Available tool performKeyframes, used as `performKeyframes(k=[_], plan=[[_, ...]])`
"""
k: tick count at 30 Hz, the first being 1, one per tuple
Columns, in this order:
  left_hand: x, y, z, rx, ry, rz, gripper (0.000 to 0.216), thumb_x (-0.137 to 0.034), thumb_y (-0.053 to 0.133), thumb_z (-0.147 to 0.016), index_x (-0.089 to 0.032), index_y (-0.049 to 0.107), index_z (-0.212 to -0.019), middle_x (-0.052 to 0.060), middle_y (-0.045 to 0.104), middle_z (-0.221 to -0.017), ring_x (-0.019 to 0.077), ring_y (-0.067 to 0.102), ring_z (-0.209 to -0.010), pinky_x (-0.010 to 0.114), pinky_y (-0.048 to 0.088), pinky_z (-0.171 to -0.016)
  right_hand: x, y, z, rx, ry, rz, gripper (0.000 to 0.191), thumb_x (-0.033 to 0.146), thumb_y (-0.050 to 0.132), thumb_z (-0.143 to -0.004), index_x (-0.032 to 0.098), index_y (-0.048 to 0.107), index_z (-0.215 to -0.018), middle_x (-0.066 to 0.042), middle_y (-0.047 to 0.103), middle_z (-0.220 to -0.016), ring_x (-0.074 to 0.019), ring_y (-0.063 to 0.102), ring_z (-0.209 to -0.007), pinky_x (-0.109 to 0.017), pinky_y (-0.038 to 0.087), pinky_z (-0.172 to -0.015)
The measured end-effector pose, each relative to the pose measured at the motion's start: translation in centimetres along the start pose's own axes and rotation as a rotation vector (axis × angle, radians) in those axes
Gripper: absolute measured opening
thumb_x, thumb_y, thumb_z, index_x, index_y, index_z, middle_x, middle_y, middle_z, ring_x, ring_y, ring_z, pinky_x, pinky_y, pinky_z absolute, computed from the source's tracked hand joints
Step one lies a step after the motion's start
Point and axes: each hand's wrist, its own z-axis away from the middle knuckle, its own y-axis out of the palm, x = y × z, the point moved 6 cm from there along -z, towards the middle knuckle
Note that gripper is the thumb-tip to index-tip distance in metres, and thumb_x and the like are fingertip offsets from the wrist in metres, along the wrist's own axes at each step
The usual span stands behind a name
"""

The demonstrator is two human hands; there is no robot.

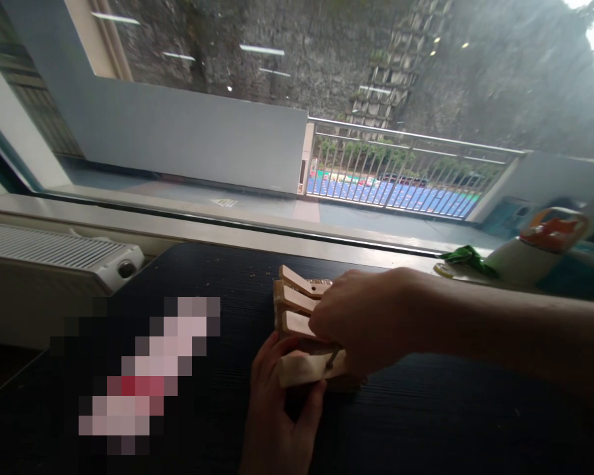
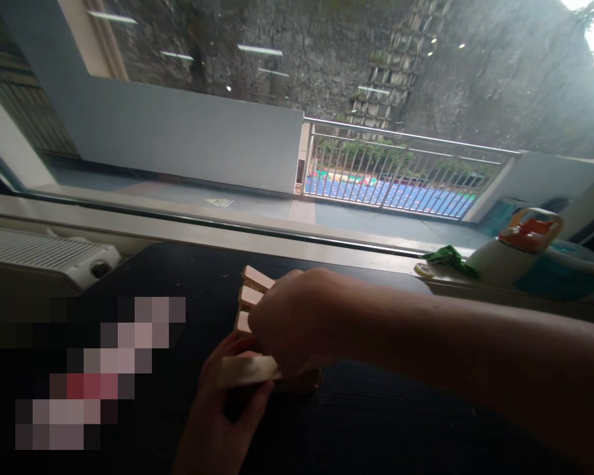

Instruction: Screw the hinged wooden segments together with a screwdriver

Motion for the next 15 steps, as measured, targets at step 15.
performKeyframes(k=[15], plan=[[0.1, 0.1, 0.1, 0.03, -0.043, 0.024, 0.032, -0.019, 0.061, -0.079, -0.026, 0.051, -0.109, 0.007, 0.054, -0.122, 0.0273, 0.046, -0.122, 0.048, 0.047, -0.097, -0.5, 0.1, 0.7, -0.274, -0.127, -0.021, 0.01, 0.011, 0.059, -0.069, 0.013, 0.069, -0.07, -0.001, 0.06, -0.061, -0.0082, 0.039, -0.049, -0.025, 0.023, -0.048]])
